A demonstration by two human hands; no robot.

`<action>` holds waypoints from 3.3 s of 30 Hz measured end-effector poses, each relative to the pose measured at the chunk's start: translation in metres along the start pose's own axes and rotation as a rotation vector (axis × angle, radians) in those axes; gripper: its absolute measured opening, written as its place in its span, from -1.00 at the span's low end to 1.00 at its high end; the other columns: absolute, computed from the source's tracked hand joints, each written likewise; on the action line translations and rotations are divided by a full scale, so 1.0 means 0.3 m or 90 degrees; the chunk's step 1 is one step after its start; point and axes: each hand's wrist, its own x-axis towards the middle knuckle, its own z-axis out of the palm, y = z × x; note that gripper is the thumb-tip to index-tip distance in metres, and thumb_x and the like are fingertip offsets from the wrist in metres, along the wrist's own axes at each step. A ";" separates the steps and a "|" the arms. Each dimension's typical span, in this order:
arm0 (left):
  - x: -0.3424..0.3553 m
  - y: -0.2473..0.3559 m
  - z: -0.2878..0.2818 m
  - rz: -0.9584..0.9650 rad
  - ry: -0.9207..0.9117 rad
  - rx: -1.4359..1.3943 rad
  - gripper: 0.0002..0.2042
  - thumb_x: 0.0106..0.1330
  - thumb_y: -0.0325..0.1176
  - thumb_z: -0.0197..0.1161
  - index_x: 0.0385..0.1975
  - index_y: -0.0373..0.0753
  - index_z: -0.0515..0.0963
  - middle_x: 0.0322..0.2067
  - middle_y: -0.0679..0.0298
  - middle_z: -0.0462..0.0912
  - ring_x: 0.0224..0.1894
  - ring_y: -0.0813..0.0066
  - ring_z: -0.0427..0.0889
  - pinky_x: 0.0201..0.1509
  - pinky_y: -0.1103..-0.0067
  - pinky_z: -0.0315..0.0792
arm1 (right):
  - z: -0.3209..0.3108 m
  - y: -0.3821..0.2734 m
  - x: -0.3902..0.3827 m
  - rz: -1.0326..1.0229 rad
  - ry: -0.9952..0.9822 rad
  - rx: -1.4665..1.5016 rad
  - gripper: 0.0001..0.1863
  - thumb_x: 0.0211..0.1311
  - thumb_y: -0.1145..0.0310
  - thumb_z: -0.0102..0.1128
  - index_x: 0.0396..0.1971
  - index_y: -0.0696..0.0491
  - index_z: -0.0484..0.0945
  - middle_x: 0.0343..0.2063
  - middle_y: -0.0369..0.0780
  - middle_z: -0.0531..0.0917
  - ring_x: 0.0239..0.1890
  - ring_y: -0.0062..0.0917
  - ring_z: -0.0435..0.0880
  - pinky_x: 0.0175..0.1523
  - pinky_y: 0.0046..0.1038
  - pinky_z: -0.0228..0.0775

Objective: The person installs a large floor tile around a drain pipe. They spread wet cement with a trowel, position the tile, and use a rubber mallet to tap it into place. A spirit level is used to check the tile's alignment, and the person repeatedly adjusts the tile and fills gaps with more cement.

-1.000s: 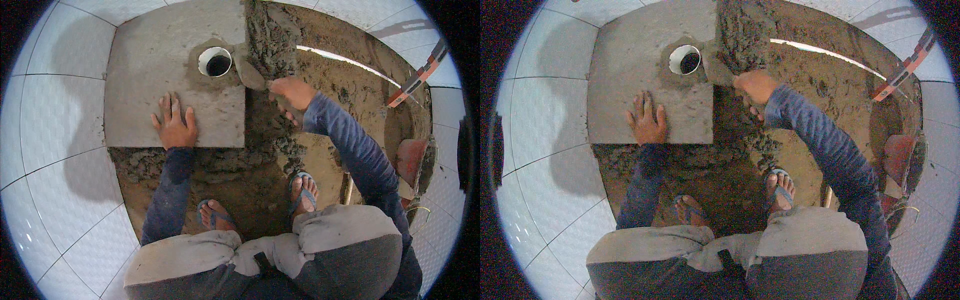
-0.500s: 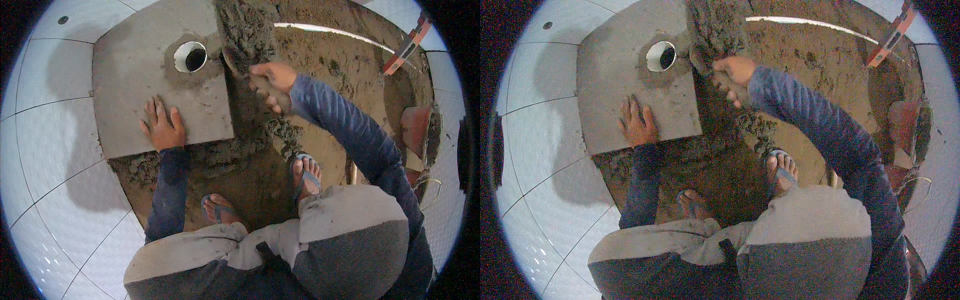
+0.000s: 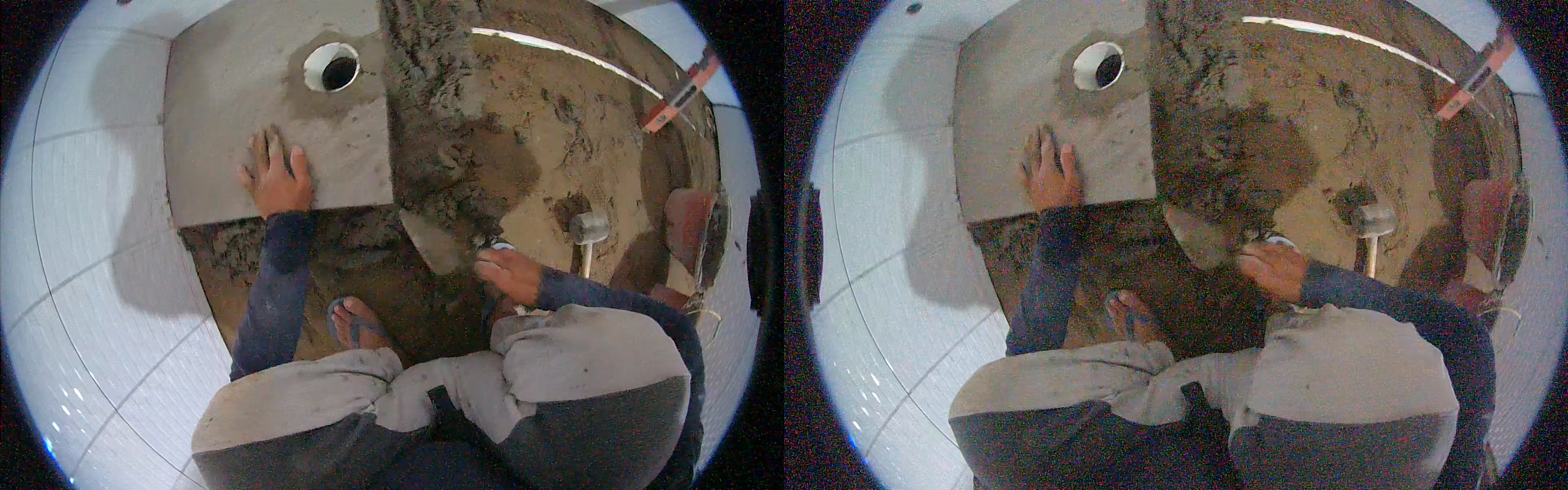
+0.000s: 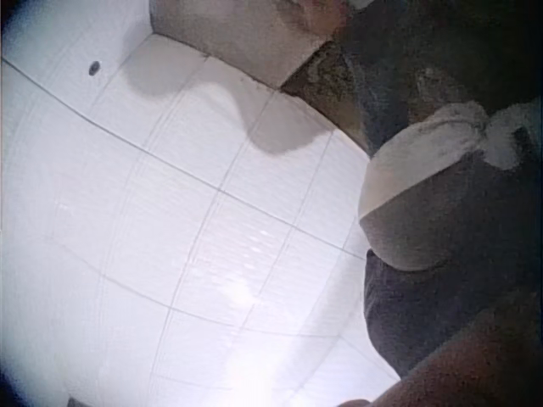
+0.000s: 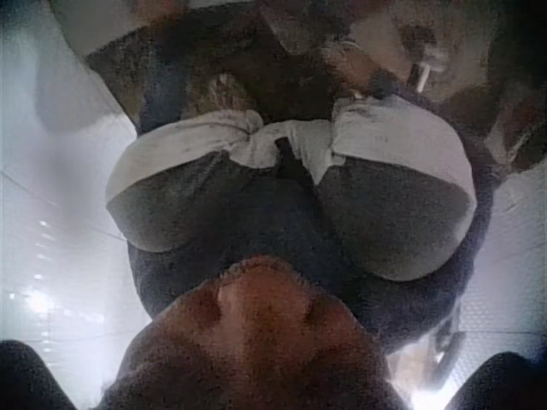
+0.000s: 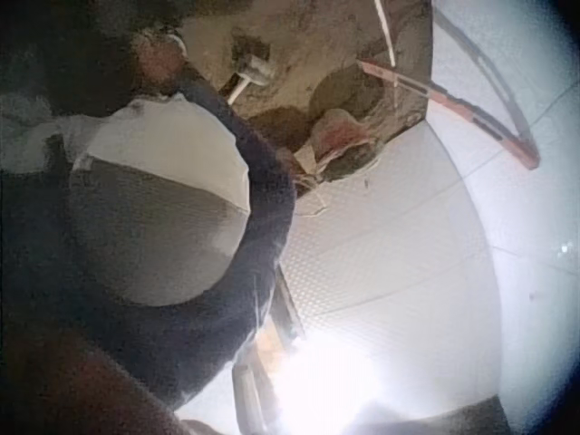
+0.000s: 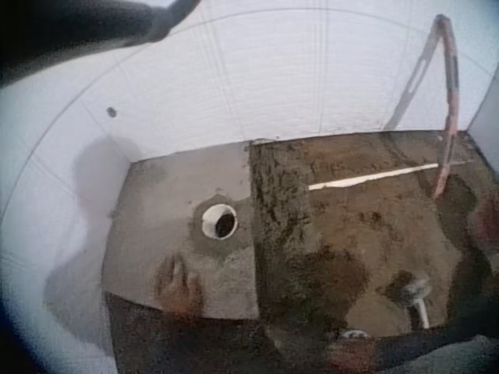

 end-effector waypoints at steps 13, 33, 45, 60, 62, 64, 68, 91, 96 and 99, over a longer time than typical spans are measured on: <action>-0.003 -0.029 0.028 0.009 0.013 0.014 -0.42 0.45 0.06 -0.08 0.38 -0.11 0.32 0.44 0.22 0.23 0.52 0.28 0.09 0.53 0.02 -0.21 | -0.125 -0.192 0.215 0.022 0.058 -0.553 -0.72 0.21 0.31 0.21 -0.10 0.02 0.47 -0.34 -0.13 0.57 -0.28 -0.17 0.65 -0.33 -0.15 0.50; -0.325 0.027 -0.186 0.248 -0.094 -0.255 -0.51 0.39 -0.02 0.14 0.22 -0.12 0.48 0.33 0.14 0.38 0.44 0.10 0.23 0.49 -0.07 -0.13 | -0.196 -0.036 -0.061 0.047 0.162 -0.262 -0.60 0.10 0.35 0.39 -0.07 0.17 0.58 -0.40 0.01 0.65 -0.35 -0.05 0.64 -0.25 -0.20 0.47; -0.233 -0.258 -0.385 -0.173 -0.245 -0.917 -0.62 0.47 -0.19 0.09 0.10 -0.33 0.51 0.19 -0.05 0.52 0.28 0.02 0.45 0.41 0.15 0.26 | -0.013 -0.097 -0.413 0.249 0.351 -0.325 -0.69 0.16 0.27 0.37 -0.16 0.13 0.62 -0.32 0.00 0.67 -0.30 -0.22 0.68 -0.29 -0.29 0.49; -0.130 -0.096 -1.052 0.082 -0.846 -0.996 -0.45 0.44 0.06 0.12 0.05 -0.39 0.58 0.08 0.00 0.63 0.20 0.02 0.53 0.23 0.17 0.40 | -1.501 0.785 -0.544 0.526 0.856 -0.832 -0.35 0.15 -0.06 0.30 0.06 0.17 0.50 0.01 0.09 0.58 0.02 -0.07 0.59 0.07 -0.14 0.44; -0.091 -0.094 -1.037 -0.042 -0.846 -0.788 -0.47 0.44 0.06 0.14 0.03 -0.38 0.59 0.02 0.03 0.67 0.14 0.13 0.58 0.19 0.32 0.43 | -1.616 0.891 -0.518 0.569 0.823 -0.923 -0.27 0.16 -0.15 0.27 0.13 0.16 0.48 0.07 0.10 0.55 0.08 -0.07 0.57 0.12 -0.13 0.43; -0.085 -0.082 -0.974 -0.088 -0.748 -0.607 -0.50 0.42 0.02 0.21 -0.01 -0.39 0.60 -0.04 0.08 0.69 0.04 0.24 0.63 0.16 0.42 0.44 | -1.717 0.967 -0.503 0.571 0.826 -1.019 -0.19 0.17 -0.23 0.24 0.19 0.15 0.45 0.13 0.11 0.52 0.14 -0.06 0.55 0.17 -0.12 0.41; -0.106 -0.148 -0.743 -0.086 -0.597 -0.389 -0.57 0.34 -0.10 0.31 0.01 -0.33 0.60 -0.07 0.05 0.69 0.02 0.19 0.63 0.14 0.38 0.45 | -1.776 0.945 -0.519 0.445 0.982 -0.967 -0.21 0.20 -0.26 0.22 0.26 0.01 0.43 0.21 0.08 0.49 0.22 -0.09 0.53 0.24 -0.15 0.40; 0.518 -0.466 0.087 -0.122 0.013 0.079 -0.48 0.46 0.04 -0.07 0.29 -0.11 0.43 0.38 0.18 0.33 0.48 0.22 0.17 0.52 0.07 -0.13 | -0.808 -0.489 0.471 0.049 0.284 -0.032 -0.60 0.15 0.27 0.26 -0.06 0.18 0.58 -0.27 -0.23 0.69 -0.30 -0.43 0.59 -0.06 -0.35 0.45; 0.522 -0.419 0.078 -0.132 0.067 0.023 -0.46 0.49 0.06 -0.12 0.32 -0.11 0.39 0.41 0.20 0.30 0.49 0.29 0.15 0.54 0.08 -0.19 | -0.829 -0.481 1.003 -0.037 0.224 -0.341 -0.70 0.21 0.34 0.26 -0.15 0.21 0.52 -0.39 -0.16 0.60 -0.31 -0.48 0.54 -0.13 -0.39 0.40; 0.531 -0.402 0.058 -0.147 0.029 0.041 -0.44 0.49 0.04 -0.10 0.39 -0.09 0.30 0.39 0.16 0.31 0.48 0.22 0.17 0.55 0.12 -0.17 | -0.813 -0.440 1.301 -0.175 0.197 -0.489 -0.71 0.17 0.33 0.29 -0.16 0.14 0.53 -0.37 0.01 0.62 -0.34 -0.12 0.59 -0.17 -0.27 0.45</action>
